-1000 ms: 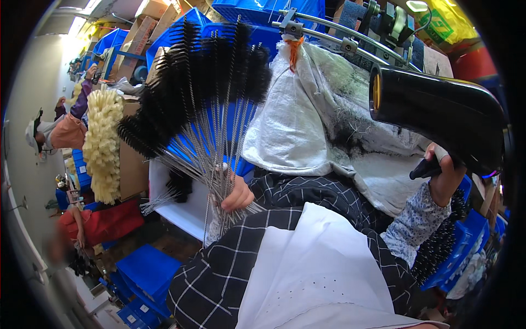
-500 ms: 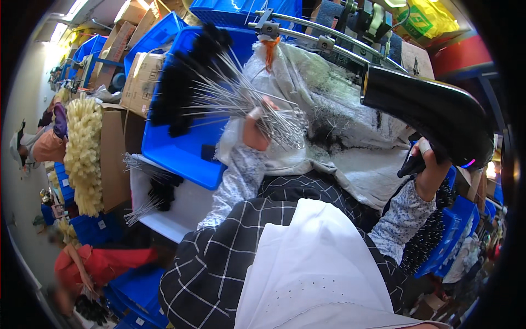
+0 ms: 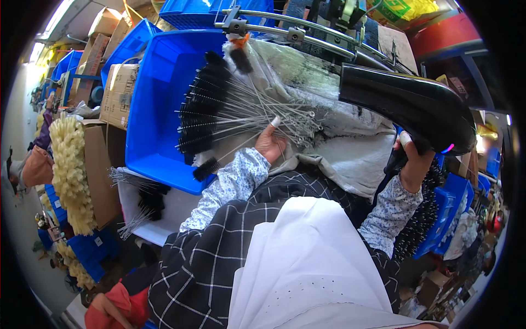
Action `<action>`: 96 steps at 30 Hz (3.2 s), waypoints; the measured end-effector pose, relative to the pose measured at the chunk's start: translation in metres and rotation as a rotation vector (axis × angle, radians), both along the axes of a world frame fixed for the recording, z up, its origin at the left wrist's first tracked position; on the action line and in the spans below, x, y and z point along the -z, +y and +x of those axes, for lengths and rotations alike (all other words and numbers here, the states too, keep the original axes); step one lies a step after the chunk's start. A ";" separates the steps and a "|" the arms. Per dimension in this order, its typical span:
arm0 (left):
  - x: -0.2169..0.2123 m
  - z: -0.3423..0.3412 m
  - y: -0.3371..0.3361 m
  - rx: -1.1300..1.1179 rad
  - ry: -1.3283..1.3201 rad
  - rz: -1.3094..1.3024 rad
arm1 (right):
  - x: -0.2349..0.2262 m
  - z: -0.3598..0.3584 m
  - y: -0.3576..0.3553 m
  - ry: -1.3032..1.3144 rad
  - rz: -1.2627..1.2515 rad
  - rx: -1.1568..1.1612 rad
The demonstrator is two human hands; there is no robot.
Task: Assembling industrial brushes using a manufacturing machine and a hair dryer to shape the bristles.
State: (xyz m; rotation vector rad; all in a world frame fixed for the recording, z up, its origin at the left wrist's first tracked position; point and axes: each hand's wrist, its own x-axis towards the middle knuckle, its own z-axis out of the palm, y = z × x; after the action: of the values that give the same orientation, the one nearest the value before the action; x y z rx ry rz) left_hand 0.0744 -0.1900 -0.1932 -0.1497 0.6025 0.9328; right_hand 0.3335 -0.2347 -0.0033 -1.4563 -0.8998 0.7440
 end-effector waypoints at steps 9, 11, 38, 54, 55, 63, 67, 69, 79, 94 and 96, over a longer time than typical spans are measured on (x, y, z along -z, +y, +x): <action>0.008 0.027 0.028 0.281 0.090 -0.112 | 0.005 0.008 -0.014 0.049 0.018 -0.011; 0.012 0.043 0.028 -0.146 -0.008 -0.133 | 0.005 0.007 -0.016 0.052 0.017 0.013; -0.006 0.010 -0.023 0.133 0.522 0.157 | 0.064 0.054 -0.063 -0.472 0.092 -0.103; -0.098 -0.037 0.041 1.414 2.454 1.496 | 0.036 -0.018 0.017 -0.778 0.214 -0.200; -0.097 -0.033 0.031 1.429 2.563 1.475 | 0.037 -0.020 0.018 -0.667 0.143 -0.230; -0.097 -0.027 -0.030 1.183 2.393 1.326 | 0.039 -0.033 0.028 -0.202 -0.153 -0.297; -0.111 -0.043 -0.031 0.899 2.153 1.296 | 0.038 -0.042 0.030 -0.270 -0.114 -0.328; -0.135 -0.057 -0.033 0.974 2.078 1.336 | 0.035 -0.042 0.029 -0.312 -0.083 -0.348; -0.154 -0.165 0.058 0.757 2.153 1.097 | 0.019 -0.052 0.037 -0.523 -0.062 -0.446; -0.125 -0.155 0.059 0.574 1.662 0.501 | 0.033 -0.041 0.027 -0.413 -0.114 -0.412; -0.125 -0.159 0.054 0.525 1.542 0.456 | 0.030 -0.041 0.027 -0.470 -0.118 -0.462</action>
State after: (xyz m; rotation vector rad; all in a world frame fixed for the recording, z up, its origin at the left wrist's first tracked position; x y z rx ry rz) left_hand -0.0849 -0.1358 -0.0684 1.1985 1.6921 0.4939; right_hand 0.2929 -0.2079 -0.0334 -1.5765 -1.6123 0.8113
